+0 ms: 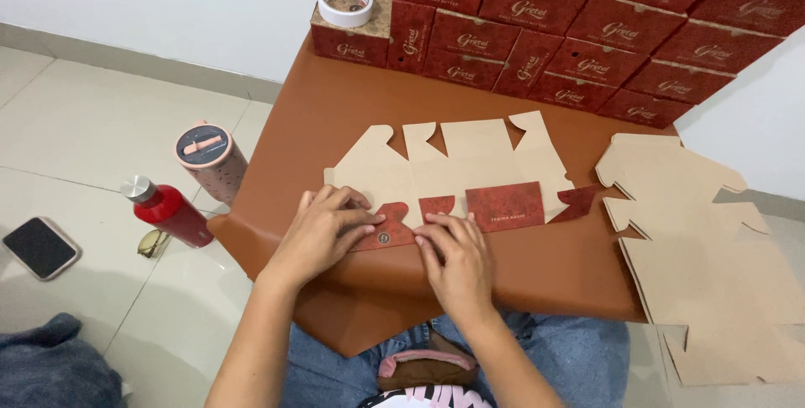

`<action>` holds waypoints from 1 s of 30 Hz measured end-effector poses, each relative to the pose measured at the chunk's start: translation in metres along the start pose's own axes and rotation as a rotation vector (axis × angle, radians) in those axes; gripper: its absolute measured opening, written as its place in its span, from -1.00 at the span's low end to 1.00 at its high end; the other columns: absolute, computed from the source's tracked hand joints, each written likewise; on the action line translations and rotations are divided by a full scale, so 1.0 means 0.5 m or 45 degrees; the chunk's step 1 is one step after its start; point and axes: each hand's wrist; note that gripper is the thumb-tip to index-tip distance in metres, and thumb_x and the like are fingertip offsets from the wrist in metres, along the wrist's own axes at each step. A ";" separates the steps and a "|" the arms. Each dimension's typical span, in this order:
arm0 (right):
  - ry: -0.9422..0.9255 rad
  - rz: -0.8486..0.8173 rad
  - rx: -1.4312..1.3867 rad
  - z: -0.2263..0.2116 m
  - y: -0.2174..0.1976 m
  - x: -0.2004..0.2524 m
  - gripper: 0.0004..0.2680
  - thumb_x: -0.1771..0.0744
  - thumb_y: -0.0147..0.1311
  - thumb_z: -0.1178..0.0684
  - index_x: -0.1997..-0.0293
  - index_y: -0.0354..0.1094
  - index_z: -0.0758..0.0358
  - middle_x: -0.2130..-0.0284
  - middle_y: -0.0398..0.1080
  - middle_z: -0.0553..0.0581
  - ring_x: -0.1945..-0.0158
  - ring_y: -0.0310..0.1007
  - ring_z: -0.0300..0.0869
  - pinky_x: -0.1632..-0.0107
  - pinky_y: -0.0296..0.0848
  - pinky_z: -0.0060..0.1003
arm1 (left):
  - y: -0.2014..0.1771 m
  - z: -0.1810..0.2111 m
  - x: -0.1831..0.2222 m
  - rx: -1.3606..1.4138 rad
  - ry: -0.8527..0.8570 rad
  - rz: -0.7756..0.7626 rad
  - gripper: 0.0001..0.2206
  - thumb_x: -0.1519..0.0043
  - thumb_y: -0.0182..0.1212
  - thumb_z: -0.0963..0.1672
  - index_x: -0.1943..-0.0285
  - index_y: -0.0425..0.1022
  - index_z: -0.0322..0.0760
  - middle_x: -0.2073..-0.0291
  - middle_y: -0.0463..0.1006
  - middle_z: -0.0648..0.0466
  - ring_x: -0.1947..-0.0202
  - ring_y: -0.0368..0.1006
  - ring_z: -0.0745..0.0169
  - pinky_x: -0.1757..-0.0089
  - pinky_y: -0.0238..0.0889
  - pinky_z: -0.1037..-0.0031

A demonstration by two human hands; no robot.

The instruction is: Assembling small cardboard gift boxes by folding flat templates along pre-scored lines and tucking in tabs.

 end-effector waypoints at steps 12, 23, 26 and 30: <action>-0.484 0.142 0.118 -0.166 0.093 0.025 -0.73 -0.24 0.20 0.13 0.03 0.46 0.51 0.04 0.48 0.45 -0.17 0.43 0.18 -0.23 0.39 -0.03 | 0.013 -0.029 -0.008 0.266 -0.038 -0.035 -0.59 -0.04 0.13 -0.26 0.04 0.74 0.04 -0.01 0.50 0.24 0.01 0.27 0.26 -0.05 0.02 0.41; -0.698 0.215 -0.123 -0.144 0.011 0.054 -0.87 -0.27 0.15 0.22 0.15 0.52 0.38 0.17 0.54 0.27 0.03 0.57 0.06 0.00 0.58 -0.11 | -0.041 -0.041 0.124 0.684 -0.251 0.880 -0.61 -0.15 -0.20 -0.39 0.10 0.59 -0.38 0.05 0.48 0.00 0.10 0.33 0.27 0.09 0.16 0.58; -0.806 0.136 -0.325 -0.112 -0.059 0.088 -0.89 -0.25 0.22 0.25 0.21 0.52 0.40 0.21 0.57 0.26 0.09 0.62 -0.01 0.01 0.62 -0.17 | -0.055 -0.049 0.162 0.565 -0.321 1.010 -0.67 -0.22 -0.17 -0.40 0.11 0.57 -0.41 0.07 0.48 -0.02 0.09 0.34 0.24 0.04 0.20 0.52; -0.649 -0.143 -0.508 -0.029 -0.144 0.143 -0.86 -0.13 0.21 0.29 0.34 0.50 0.29 0.18 0.62 0.08 0.00 0.63 -0.11 -0.04 0.60 -0.23 | -0.047 -0.073 0.180 0.546 -0.378 0.941 -0.71 -0.24 -0.12 -0.39 0.12 0.56 -0.41 0.08 0.50 -0.04 0.09 0.39 0.20 0.03 0.28 0.48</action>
Point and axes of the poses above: each hand's wrist, its own x-axis away from the middle knuckle, its own y-axis out of the palm, z = x × y
